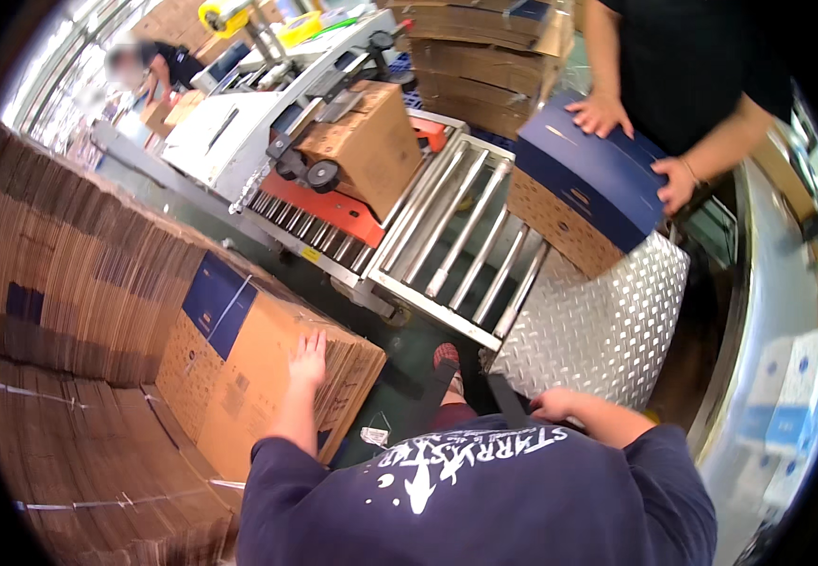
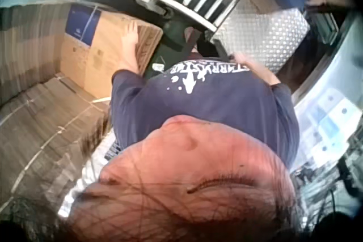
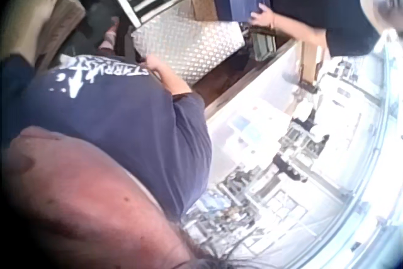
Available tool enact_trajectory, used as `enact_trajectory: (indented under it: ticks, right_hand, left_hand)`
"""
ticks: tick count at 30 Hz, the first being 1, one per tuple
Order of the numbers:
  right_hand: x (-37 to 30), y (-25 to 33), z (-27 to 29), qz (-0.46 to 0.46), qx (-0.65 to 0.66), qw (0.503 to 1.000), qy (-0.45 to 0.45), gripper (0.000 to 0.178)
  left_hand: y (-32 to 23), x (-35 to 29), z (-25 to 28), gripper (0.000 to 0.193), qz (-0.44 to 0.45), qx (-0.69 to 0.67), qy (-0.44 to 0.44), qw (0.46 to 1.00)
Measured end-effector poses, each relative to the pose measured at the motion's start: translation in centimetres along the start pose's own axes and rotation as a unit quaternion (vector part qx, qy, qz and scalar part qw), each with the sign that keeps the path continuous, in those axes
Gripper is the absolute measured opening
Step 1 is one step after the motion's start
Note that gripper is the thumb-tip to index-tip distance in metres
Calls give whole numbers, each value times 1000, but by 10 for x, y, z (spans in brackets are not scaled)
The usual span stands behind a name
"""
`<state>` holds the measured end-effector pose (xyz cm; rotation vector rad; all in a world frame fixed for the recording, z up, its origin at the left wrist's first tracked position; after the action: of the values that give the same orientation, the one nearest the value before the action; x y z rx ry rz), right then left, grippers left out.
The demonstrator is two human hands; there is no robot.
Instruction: The person packs multiple blue and white boxes of products into larger cardboard shipping containers at a packing station, occasionally using a conveyor belt to move completed boxes.
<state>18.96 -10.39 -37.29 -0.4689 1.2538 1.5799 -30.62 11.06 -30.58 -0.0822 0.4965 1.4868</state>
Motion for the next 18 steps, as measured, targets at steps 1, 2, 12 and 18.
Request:
enact_trajectory:
  ticks: [1,2,12,18]
  right_hand:
    - [-16,-6,4,-19,-20,1000,-13,47]
    - [-26,-25,2,-12,-47,995,-83,46]
    - [-189,-95,-65,-126,99,945,-286,41]
    - [-219,-88,-95,-85,154,922,-344,41]
  left_hand:
    - [13,23,-16,60,50,-48,38,997]
    - [13,49,-20,55,85,-102,75,988]
    - [36,-77,87,37,183,-239,-342,890]
    - [134,-222,276,18,231,-187,-444,845]
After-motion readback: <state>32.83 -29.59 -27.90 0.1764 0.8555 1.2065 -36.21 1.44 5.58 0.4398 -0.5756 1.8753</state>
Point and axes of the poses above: each hand's wrist, its own x-axis towards the middle knuckle, its own z-axis out of the back of the hand, y = z × x, the point moved 6 cm from there along x, towards the middle knuckle, and after that the axes turned 5 degrees about z, right-handed, at the moved point
